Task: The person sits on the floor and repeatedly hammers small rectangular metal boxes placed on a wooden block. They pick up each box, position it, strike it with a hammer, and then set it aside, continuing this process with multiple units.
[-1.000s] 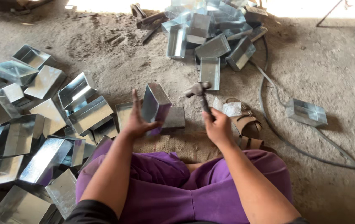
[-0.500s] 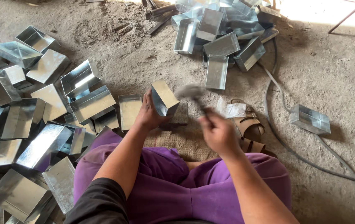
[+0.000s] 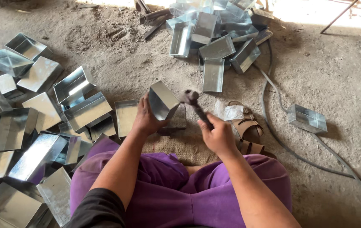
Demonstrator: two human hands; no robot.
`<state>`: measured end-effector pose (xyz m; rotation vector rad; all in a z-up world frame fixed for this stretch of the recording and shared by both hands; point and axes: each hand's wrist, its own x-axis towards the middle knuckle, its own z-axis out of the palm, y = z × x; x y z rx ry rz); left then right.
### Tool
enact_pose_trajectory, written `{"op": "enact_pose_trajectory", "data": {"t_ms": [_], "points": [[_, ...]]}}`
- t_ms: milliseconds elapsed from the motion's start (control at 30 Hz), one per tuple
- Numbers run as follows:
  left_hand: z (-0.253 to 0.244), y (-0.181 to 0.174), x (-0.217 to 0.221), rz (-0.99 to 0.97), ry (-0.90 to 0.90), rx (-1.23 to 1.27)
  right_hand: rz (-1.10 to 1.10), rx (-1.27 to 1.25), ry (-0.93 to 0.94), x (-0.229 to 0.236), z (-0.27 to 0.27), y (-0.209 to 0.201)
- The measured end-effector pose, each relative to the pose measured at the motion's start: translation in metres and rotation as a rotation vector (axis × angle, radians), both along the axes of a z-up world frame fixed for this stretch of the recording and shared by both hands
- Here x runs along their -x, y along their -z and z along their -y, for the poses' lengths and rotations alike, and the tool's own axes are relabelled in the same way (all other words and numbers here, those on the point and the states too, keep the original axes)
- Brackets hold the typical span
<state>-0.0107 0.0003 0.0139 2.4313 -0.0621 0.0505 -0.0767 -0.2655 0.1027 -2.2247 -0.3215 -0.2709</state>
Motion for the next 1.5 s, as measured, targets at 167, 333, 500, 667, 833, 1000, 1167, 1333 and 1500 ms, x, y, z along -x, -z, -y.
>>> {"op": "enact_pose_trajectory", "data": {"t_ms": [167, 333, 500, 667, 833, 1000, 1167, 1333, 1500], "points": [[-0.031, -0.005, -0.005, -0.339, 0.034, 0.129, 0.024, -0.145, 0.064, -0.002, 0.022, 0.010], [-0.071, 0.025, -0.012, -0.696, 0.058, 0.398, 0.169, -0.396, 0.063, -0.003, 0.024, 0.015], [-0.083, 0.046, -0.020, -0.726, -0.002, 0.445, 0.198, -0.275, -0.024, -0.014, 0.004, 0.036], [-0.073, 0.027, -0.012, -0.687, -0.030, 0.385, -0.142, 0.031, 0.001, -0.028, -0.006, 0.061], [-0.043, -0.011, 0.001, -0.582, 0.020, -0.056, -0.351, -0.095, 0.204, -0.037, 0.017, 0.060], [-0.008, -0.041, 0.004, -0.425, 0.132, -0.520, -0.494, -0.552, 0.249, -0.035, 0.029, 0.053], [0.041, -0.031, 0.017, -0.428, -0.186, -0.331, -0.526, -0.631, 0.279, -0.037, 0.029, 0.055], [0.043, -0.022, 0.016, -0.504, -0.071, -0.431, -0.506, -0.617, 0.228, -0.039, 0.025, 0.054], [-0.002, -0.039, 0.008, -0.246, 0.068, -0.859, -0.502, -0.634, 0.192, -0.030, 0.027, 0.052]]}}
